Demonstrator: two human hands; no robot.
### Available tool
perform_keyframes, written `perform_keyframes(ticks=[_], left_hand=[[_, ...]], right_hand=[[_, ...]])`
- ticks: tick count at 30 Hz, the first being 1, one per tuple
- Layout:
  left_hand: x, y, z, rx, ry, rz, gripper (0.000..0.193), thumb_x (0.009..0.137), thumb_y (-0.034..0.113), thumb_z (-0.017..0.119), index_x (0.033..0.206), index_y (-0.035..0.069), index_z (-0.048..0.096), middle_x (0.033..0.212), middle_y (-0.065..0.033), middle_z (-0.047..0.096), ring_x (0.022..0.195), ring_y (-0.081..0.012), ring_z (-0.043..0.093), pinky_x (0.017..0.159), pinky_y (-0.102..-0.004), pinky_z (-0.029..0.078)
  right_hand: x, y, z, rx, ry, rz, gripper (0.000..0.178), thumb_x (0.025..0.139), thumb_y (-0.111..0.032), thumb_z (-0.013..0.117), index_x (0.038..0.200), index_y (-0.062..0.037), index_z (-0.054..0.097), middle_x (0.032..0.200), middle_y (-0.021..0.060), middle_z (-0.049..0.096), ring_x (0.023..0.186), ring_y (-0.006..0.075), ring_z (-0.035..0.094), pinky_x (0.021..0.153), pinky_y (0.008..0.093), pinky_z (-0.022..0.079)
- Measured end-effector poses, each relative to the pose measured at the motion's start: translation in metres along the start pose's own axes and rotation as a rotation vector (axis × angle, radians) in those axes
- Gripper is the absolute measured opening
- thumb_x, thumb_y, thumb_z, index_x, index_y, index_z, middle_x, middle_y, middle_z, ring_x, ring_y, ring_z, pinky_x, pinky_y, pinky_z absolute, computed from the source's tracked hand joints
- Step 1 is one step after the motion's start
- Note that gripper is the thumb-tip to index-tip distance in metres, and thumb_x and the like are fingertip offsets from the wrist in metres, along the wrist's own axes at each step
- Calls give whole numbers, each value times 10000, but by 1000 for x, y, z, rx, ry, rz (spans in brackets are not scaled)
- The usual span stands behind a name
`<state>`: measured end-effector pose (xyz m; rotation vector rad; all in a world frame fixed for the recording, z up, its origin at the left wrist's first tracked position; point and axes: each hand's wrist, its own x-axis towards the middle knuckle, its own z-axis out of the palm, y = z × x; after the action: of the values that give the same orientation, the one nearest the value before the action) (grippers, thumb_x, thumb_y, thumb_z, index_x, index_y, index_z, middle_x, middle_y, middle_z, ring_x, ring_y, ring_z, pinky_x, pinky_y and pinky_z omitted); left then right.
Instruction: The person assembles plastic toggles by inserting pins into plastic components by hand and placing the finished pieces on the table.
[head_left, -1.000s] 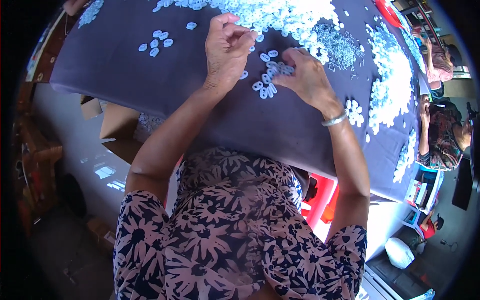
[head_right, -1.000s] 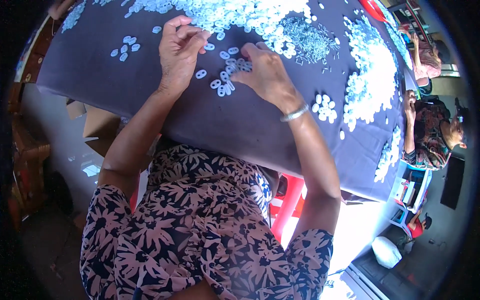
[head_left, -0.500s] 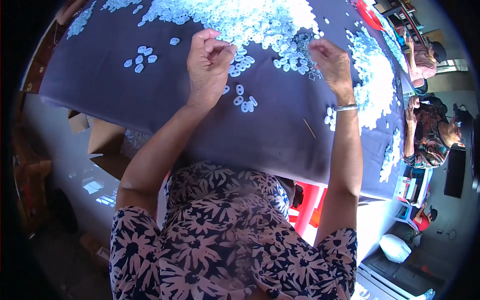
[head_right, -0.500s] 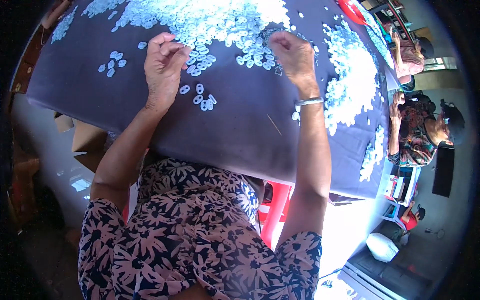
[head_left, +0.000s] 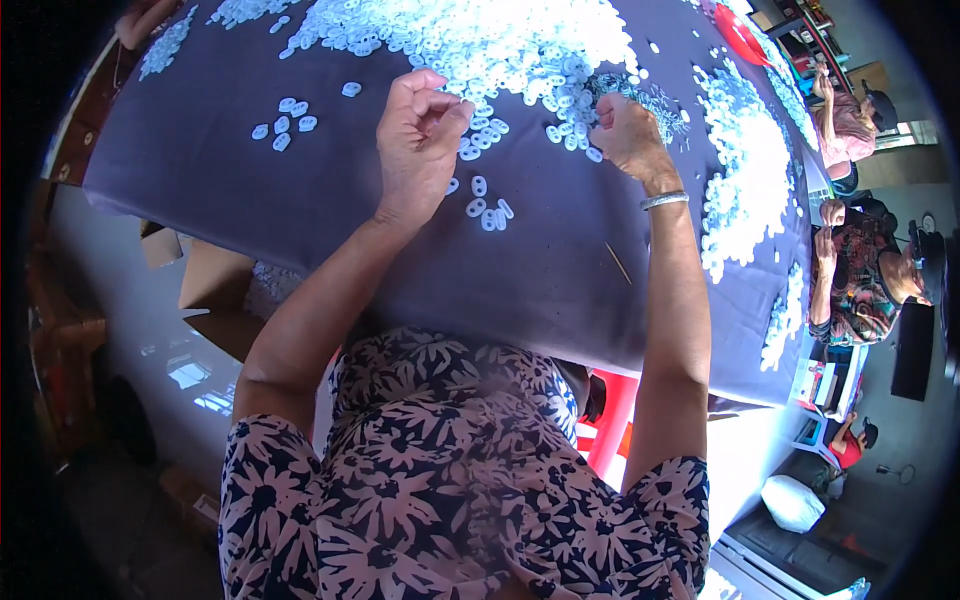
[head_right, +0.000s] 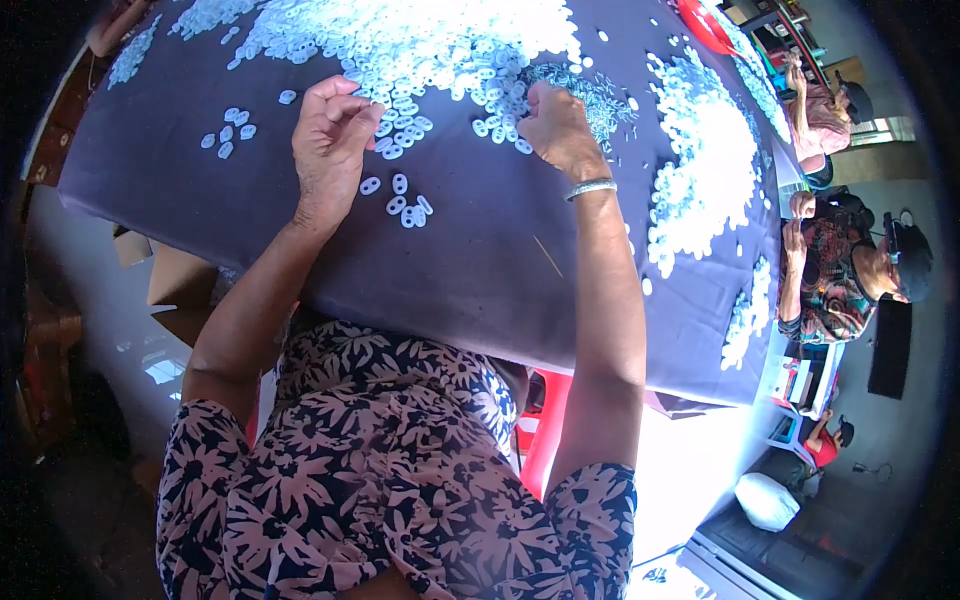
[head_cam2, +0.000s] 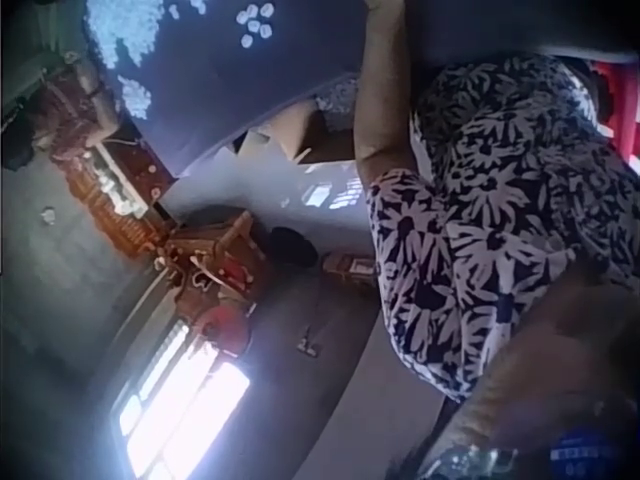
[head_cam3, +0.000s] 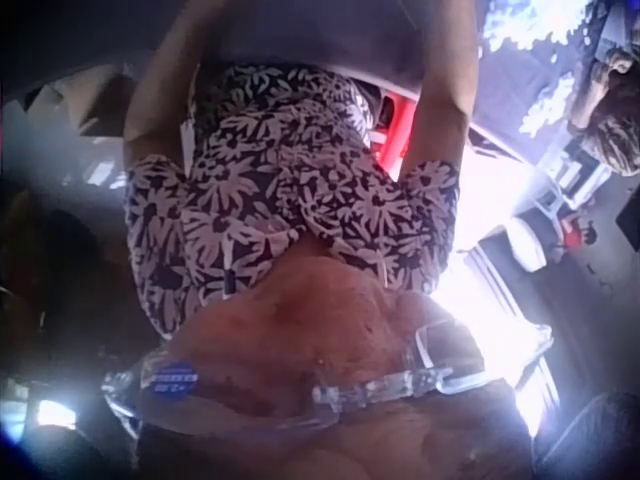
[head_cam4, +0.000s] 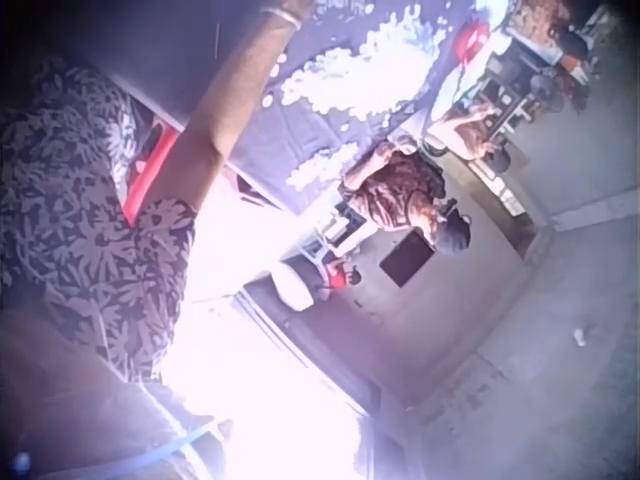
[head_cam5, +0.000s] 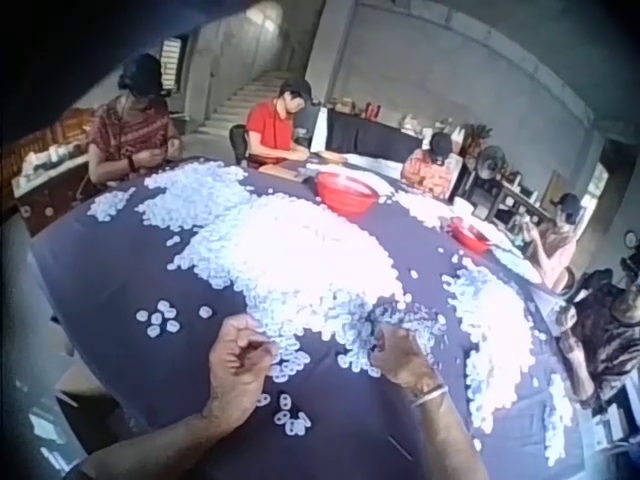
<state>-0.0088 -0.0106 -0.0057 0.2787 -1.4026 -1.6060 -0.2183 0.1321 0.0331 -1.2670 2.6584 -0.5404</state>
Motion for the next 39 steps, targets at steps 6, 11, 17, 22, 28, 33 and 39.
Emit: perform_keyframes(ticks=[6,11,17,22,28,33,39], left_hand=[[1,1,-1,56,8,5,317,829,-8,652,1081,38,464,827,-20,599,682,-25,487,597,-167,398],[1,-2,3,42,-15,-8,322,825,-16,648,1084,38,465,827,-25,605,682,-31,501,598,-173,408],[-1,1,1,73,20,-21,322,823,-18,644,1085,33,465,830,-31,608,694,-38,515,607,-180,417],[-1,0,1,56,8,-5,326,820,-15,648,1085,37,465,830,-30,608,694,-43,519,610,-183,419],[4,-2,-6,46,66,22,320,817,-19,649,1073,40,466,818,-29,603,693,-46,523,609,-186,429],[6,0,-3,8,91,19,315,816,-23,646,1067,40,467,813,-29,600,683,-48,526,614,-186,435],[7,-1,-3,26,75,5,304,819,-35,630,1065,36,467,826,-36,606,702,-55,547,628,-186,447]], right_hand=[[-13,3,-5,541,-23,72,377,724,-138,699,1057,9,603,893,104,634,764,140,625,586,254,530],[-9,16,3,73,81,-89,433,713,-149,721,1090,15,584,955,113,632,820,160,608,662,277,539],[-16,-33,14,168,-42,-115,455,703,-99,736,1107,20,566,986,117,634,795,164,616,661,272,539],[2,-77,24,359,-289,-120,386,741,-31,709,1096,18,567,945,109,635,727,139,615,565,253,527],[25,-87,28,649,-16,-159,310,758,-83,710,1048,-24,617,831,37,634,638,108,595,589,235,530],[45,-30,4,334,199,-155,202,788,-133,682,986,-97,677,842,18,644,667,93,601,564,232,530],[62,-17,17,159,90,-226,359,776,-295,702,1096,-143,642,947,56,647,788,150,610,686,281,516]])
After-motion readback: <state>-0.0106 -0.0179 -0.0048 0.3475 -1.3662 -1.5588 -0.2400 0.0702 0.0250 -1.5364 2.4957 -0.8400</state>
